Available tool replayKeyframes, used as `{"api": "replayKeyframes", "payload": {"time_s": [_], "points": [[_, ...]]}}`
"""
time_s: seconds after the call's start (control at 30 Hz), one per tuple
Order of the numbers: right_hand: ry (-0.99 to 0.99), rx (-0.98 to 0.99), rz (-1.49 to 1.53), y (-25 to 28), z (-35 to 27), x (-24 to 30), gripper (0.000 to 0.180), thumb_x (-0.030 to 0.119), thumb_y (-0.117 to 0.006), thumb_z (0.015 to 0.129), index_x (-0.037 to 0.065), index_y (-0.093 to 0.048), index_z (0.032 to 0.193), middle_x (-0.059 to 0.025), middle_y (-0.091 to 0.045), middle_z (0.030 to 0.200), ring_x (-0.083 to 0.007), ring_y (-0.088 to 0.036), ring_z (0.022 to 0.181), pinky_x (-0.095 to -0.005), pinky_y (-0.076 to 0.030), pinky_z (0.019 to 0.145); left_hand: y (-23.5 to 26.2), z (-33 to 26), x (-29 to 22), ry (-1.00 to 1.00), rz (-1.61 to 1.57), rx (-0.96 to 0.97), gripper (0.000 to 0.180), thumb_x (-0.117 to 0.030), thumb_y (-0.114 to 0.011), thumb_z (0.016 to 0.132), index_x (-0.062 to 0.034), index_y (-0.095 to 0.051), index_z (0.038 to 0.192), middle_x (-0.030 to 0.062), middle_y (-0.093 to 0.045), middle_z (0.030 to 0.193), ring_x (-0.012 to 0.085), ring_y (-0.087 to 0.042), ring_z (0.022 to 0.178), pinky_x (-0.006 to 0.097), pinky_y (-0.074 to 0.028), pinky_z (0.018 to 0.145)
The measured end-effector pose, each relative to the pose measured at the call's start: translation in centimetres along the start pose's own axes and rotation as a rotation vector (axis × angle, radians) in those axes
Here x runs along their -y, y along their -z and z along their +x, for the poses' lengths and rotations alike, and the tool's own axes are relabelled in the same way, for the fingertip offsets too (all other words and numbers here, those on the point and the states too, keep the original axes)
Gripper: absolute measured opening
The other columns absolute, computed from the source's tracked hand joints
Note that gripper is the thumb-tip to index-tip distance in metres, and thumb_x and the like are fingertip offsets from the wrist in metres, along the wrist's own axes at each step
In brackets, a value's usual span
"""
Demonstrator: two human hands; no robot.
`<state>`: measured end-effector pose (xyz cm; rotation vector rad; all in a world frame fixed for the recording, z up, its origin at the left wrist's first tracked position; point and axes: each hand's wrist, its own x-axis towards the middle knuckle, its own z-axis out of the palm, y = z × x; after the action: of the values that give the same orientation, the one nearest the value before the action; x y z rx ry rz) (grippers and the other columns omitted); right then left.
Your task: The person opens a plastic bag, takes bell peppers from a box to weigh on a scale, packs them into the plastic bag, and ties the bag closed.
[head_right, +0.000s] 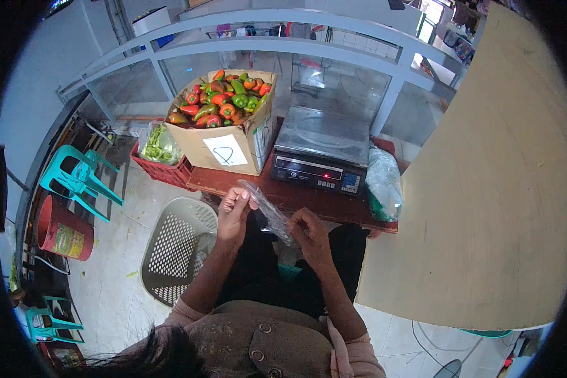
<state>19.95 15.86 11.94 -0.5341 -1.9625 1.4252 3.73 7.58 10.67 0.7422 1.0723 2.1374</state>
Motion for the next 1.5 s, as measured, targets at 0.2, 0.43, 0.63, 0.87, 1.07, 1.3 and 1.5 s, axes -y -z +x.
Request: {"api": "replayKeyframes", "payload": {"time_s": [0.2,0.43,0.63,0.87,1.07,1.3,1.5], "points": [[-0.146,-0.07,0.136,0.3,-0.7,-0.1,0.018,0.022,-0.053,0.083,0.005,-0.048,0.078,-0.0018,-0.048,0.074,-0.0088,-0.05,0.069,-0.0253,-0.042,0.064,0.6,0.4,-0.5,0.006,-0.147,-0.052,0.011,-0.015,-0.046,0.089,-0.0079,-0.046,0.08,0.0024,-0.052,0.074,0.0105,-0.05,0.07,0.026,-0.042,0.07],[-0.254,-0.051,0.407,-1.5,0.2,-0.1,0.024,0.025,-0.056,0.082,0.004,-0.05,0.091,-0.0052,-0.054,0.087,-0.0128,-0.054,0.075,-0.0243,-0.042,0.068,-0.8,-1.2,-0.2,0.028,0.169,0.195,0.007,-0.01,-0.045,0.088,-0.0055,-0.045,0.082,0.0032,-0.054,0.075,0.0087,-0.052,0.072,0.024,-0.042,0.068],[-0.171,0.118,-0.061,-1.7,-0.3,-3.9,0.019,0.019,-0.054,0.082,0.001,-0.051,0.087,-0.0042,-0.05,0.078,-0.0135,-0.052,0.07,-0.0259,-0.043,0.066,0.4,-1.6,0.5,0.242,-0.187,0.088,0.009,-0.014,-0.044,0.089,-0.0077,-0.045,0.084,0.0012,-0.049,0.073,0.0089,-0.049,0.068,0.024,-0.041,0.066],[-0.375,-0.197,0.638,-1.8,0.3,-3.1,0.009,0.013,-0.049,0.085,0.005,-0.051,0.086,-0.0004,-0.048,0.073,-0.009,-0.05,0.067,-0.0249,-0.042,0.061,2.1,-3.4,1.5,0.513,-0.013,0.054,0.025,-0.03,-0.051,0.085,-0.0062,-0.048,0.091,0.0012,-0.049,0.081,0.0098,-0.047,0.075,0.026,-0.04,0.067],[-0.414,-0.124,0.755,-0.5,0.2,-3.8,0.008,0.011,-0.05,0.084,0.005,-0.05,0.089,-0.0005,-0.049,0.077,-0.0094,-0.049,0.069,-0.0241,-0.041,0.062,1.1,-3.6,1.4,0.505,0.536,0.415,0.023,-0.019,-0.045,0.088,-0.0006,-0.049,0.101,0.0077,-0.052,0.097,0.0174,-0.051,0.085,0.029,-0.041,0.077],[-0.038,0.118,-0.416,-1.1,-0.1,-3.8,0.014,0.01,-0.051,0.082,0.0,-0.05,0.091,-0.0037,-0.05,0.078,-0.0102,-0.049,0.071,-0.0242,-0.041,0.065,3.2,-2.7,3.4,0.541,-0.477,0.137,0.023,-0.021,-0.046,0.087,-0.0032,-0.05,0.1,0.0069,-0.055,0.095,0.0184,-0.053,0.09,0.035,-0.043,0.081],[-0.405,-0.189,0.513,0.2,0.9,-5.8,0.013,0.01,-0.05,0.083,0.001,-0.053,0.093,-0.0034,-0.052,0.081,-0.0098,-0.05,0.073,-0.0255,-0.043,0.066,4.3,-1.9,3.9,0.522,0.117,0.445,0.028,-0.024,-0.053,0.082,-0.0046,-0.05,0.102,0.0042,-0.053,0.091,0.0127,-0.051,0.085,0.029,-0.042,0.077]]}}
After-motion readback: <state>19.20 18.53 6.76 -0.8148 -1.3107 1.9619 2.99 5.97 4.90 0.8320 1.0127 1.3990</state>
